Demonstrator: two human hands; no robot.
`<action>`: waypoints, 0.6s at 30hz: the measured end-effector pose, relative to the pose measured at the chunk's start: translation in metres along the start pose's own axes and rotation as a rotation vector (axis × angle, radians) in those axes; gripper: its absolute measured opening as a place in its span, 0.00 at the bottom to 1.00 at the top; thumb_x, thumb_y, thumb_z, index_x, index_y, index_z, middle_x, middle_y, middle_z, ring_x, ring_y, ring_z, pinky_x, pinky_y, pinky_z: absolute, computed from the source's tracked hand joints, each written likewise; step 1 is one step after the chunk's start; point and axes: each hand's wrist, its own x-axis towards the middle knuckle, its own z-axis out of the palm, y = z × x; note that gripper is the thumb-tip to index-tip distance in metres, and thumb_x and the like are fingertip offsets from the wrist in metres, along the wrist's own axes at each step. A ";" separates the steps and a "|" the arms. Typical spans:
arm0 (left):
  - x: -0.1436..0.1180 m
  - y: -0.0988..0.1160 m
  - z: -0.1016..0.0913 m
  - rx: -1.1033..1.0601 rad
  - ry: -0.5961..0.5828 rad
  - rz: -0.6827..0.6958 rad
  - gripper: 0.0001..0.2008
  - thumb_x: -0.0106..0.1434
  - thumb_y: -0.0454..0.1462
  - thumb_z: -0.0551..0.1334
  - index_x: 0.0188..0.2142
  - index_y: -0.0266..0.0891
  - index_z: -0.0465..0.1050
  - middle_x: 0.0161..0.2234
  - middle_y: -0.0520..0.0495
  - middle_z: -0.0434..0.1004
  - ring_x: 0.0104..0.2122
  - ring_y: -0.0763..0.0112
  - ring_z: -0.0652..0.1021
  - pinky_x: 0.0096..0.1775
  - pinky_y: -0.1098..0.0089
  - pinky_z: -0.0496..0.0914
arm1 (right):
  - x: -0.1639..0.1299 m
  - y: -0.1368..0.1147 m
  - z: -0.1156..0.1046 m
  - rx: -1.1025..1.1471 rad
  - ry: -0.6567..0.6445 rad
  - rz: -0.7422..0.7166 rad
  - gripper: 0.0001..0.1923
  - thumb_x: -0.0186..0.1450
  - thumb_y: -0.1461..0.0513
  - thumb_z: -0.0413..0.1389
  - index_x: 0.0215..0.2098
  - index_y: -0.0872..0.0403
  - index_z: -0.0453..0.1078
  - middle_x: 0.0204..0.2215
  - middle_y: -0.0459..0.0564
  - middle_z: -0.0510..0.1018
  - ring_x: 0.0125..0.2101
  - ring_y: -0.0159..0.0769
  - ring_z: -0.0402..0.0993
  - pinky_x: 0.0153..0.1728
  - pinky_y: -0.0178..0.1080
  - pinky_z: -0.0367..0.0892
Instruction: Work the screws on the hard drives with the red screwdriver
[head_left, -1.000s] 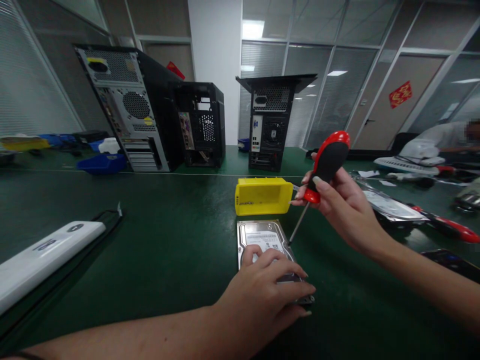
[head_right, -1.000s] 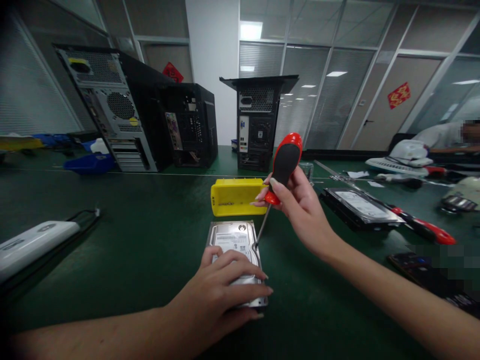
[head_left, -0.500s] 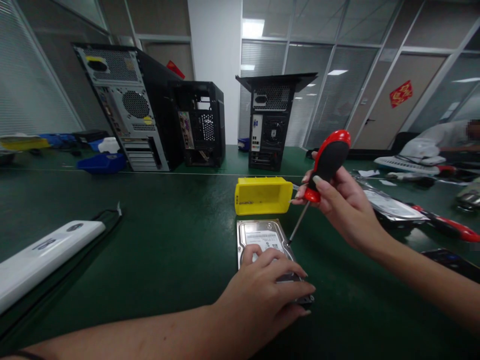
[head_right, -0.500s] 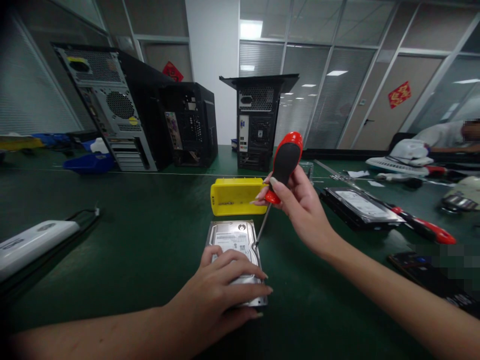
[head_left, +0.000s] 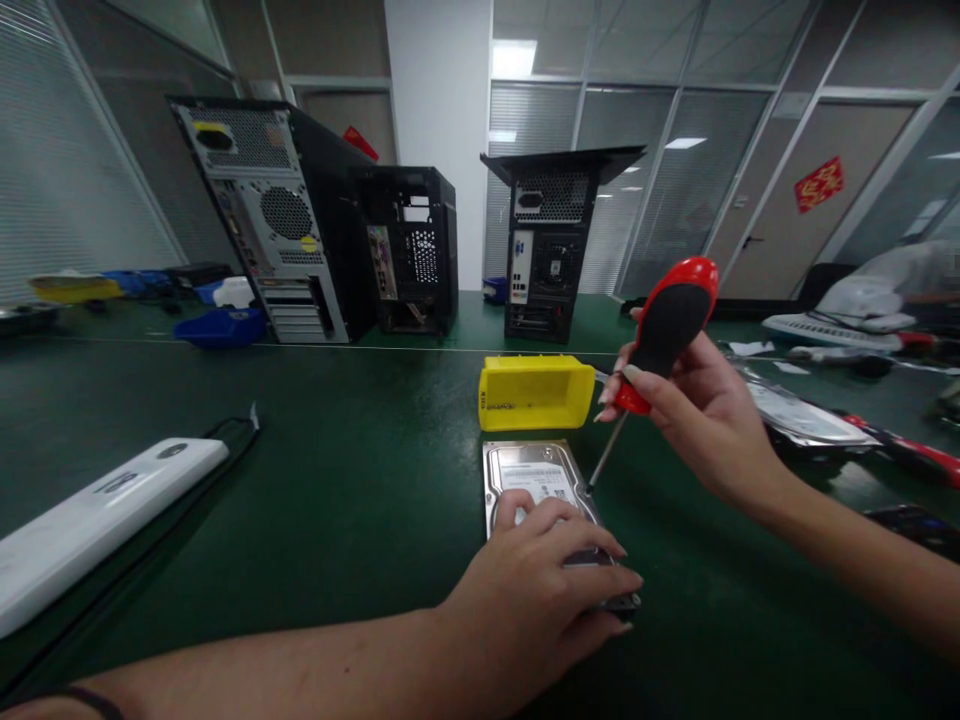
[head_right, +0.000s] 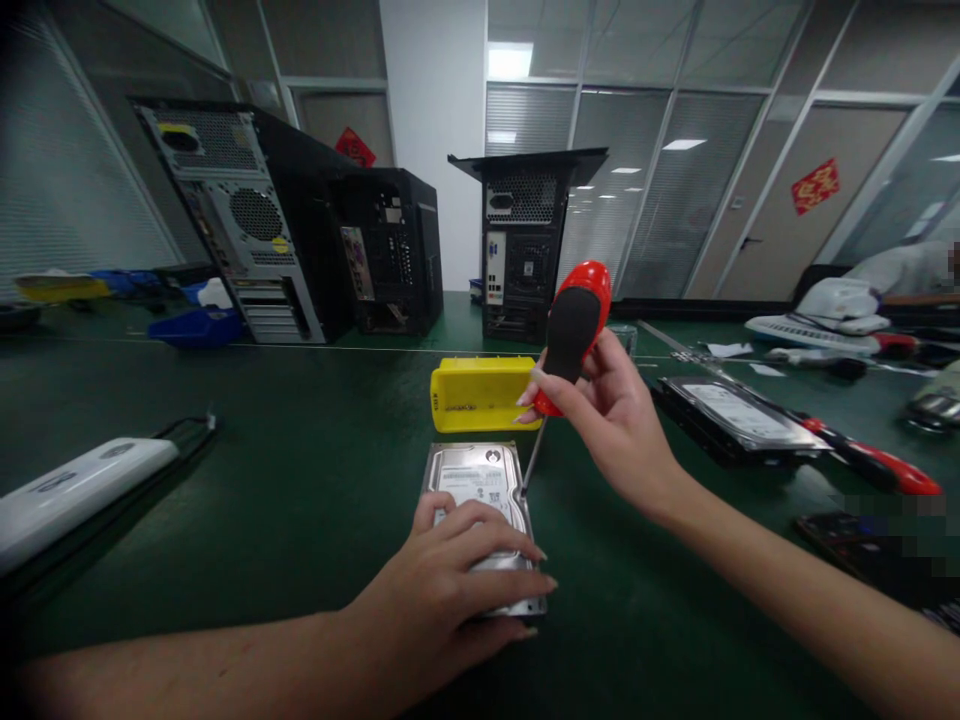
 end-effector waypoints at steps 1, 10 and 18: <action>0.000 0.000 0.000 -0.004 0.000 0.001 0.12 0.65 0.40 0.58 0.48 0.50 0.68 0.49 0.56 0.72 0.48 0.68 0.69 0.45 0.62 0.50 | 0.000 0.000 0.000 -0.004 -0.005 -0.004 0.18 0.58 0.60 0.60 0.47 0.43 0.64 0.35 0.44 0.71 0.33 0.33 0.74 0.34 0.38 0.75; 0.000 0.001 -0.002 -0.017 -0.004 -0.005 0.11 0.65 0.40 0.58 0.48 0.50 0.67 0.49 0.56 0.72 0.48 0.68 0.69 0.45 0.62 0.50 | -0.004 -0.007 0.006 -0.014 -0.033 -0.048 0.18 0.59 0.61 0.59 0.47 0.44 0.64 0.35 0.45 0.70 0.29 0.32 0.75 0.27 0.36 0.76; 0.001 0.001 -0.002 -0.004 0.007 0.008 0.12 0.65 0.39 0.59 0.48 0.49 0.68 0.49 0.57 0.72 0.48 0.69 0.69 0.45 0.63 0.50 | -0.004 -0.009 0.006 -0.016 -0.019 -0.076 0.19 0.59 0.61 0.59 0.48 0.43 0.64 0.35 0.46 0.70 0.32 0.35 0.75 0.30 0.38 0.76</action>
